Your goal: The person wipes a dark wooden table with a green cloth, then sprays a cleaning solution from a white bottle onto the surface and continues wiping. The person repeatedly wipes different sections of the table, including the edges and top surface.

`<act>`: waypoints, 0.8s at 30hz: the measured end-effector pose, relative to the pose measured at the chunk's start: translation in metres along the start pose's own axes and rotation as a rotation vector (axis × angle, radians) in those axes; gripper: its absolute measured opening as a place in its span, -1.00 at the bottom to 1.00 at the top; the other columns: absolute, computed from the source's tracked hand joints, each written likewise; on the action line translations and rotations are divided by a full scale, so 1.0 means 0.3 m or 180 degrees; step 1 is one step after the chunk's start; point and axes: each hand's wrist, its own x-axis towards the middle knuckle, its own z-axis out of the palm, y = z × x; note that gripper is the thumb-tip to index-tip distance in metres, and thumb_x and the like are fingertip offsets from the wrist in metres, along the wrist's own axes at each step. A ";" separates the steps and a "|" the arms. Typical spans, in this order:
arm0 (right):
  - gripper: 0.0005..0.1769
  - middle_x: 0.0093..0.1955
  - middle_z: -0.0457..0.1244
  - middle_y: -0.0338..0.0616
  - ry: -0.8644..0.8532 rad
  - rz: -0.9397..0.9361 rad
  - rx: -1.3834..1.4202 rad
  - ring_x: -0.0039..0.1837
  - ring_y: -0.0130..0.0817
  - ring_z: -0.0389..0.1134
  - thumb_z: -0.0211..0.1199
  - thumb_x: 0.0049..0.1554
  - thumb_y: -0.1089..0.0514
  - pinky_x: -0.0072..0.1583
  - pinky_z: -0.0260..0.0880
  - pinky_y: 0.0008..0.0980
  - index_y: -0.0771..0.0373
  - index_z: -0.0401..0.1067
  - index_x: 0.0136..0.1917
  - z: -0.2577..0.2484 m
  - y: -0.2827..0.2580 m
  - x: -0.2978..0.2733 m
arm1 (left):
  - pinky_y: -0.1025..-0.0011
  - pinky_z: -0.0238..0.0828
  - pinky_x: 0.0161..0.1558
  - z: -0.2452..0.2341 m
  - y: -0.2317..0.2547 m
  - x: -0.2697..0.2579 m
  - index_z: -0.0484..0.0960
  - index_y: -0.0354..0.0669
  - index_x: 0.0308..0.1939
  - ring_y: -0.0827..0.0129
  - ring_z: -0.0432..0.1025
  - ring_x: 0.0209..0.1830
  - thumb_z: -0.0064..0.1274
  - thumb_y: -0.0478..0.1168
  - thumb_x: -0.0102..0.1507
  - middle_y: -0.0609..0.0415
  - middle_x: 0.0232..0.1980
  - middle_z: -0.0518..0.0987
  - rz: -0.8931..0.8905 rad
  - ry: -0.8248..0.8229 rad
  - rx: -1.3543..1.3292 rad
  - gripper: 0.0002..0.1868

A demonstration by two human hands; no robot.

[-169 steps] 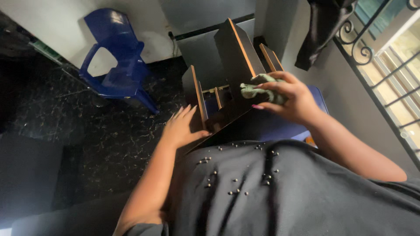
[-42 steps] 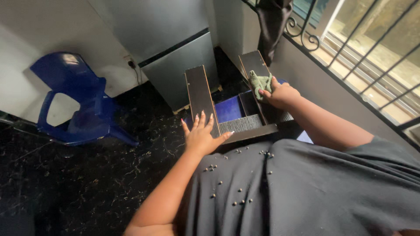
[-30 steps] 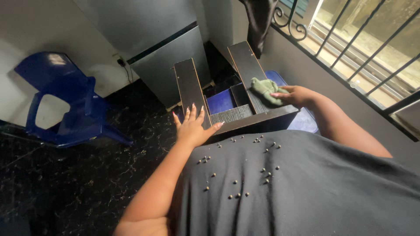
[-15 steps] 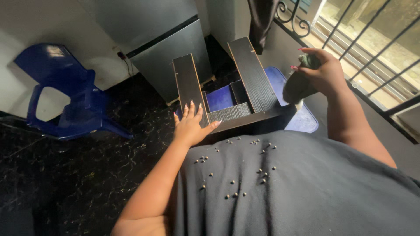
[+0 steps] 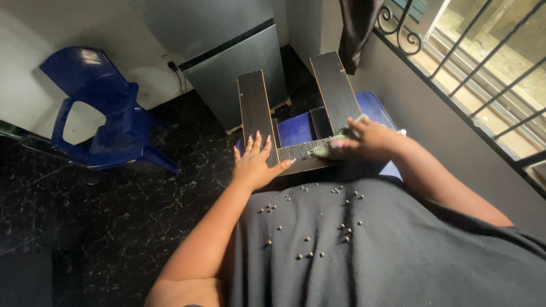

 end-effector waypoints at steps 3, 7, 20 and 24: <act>-0.15 0.62 -0.17 0.29 -0.0164 -0.0502 -0.0970 0.62 0.30 -0.13 0.05 0.15 -0.49 0.52 -0.04 0.13 -0.17 0.10 0.59 0.024 -0.083 -0.030 | -0.27 -0.51 0.48 0.001 -0.003 0.003 0.14 -0.08 0.56 0.04 -0.28 0.68 -0.21 0.65 0.10 -0.14 0.67 -0.15 0.0013 0.0000 0.0032 0.19; -0.43 0.42 0.13 0.21 -0.0227 -0.1315 -0.0762 0.42 0.16 0.18 0.04 0.22 -0.33 0.41 0.20 -0.01 -0.04 0.41 0.35 0.070 -0.147 -0.021 | -0.27 -0.52 0.48 0.013 -0.011 0.003 0.14 -0.08 0.56 0.04 -0.29 0.68 -0.22 0.65 0.11 -0.16 0.67 -0.16 0.0030 -0.0007 0.0061 0.18; -0.51 0.03 0.46 -0.14 -0.0712 -0.1305 0.0995 0.09 -0.30 0.43 0.44 0.05 0.01 0.18 0.39 -0.33 0.06 0.51 0.24 -0.071 -0.184 0.029 | -0.23 -0.49 0.51 0.123 -0.115 0.073 -0.07 0.02 0.61 0.02 -0.21 0.68 -0.64 0.44 0.34 -0.10 0.67 -0.06 0.0261 0.0372 -0.0628 -0.10; -0.34 0.37 0.27 0.01 0.0345 -0.3062 0.1046 0.42 -0.06 0.25 0.46 -0.02 -0.05 0.38 0.27 -0.21 0.04 0.43 0.35 -0.103 -0.096 0.071 | -0.22 -0.48 0.56 0.142 -0.125 0.071 -0.39 -0.09 0.65 -0.01 -0.16 0.69 -0.68 0.45 0.36 -0.12 0.65 0.04 0.0241 0.0524 -0.0899 -0.02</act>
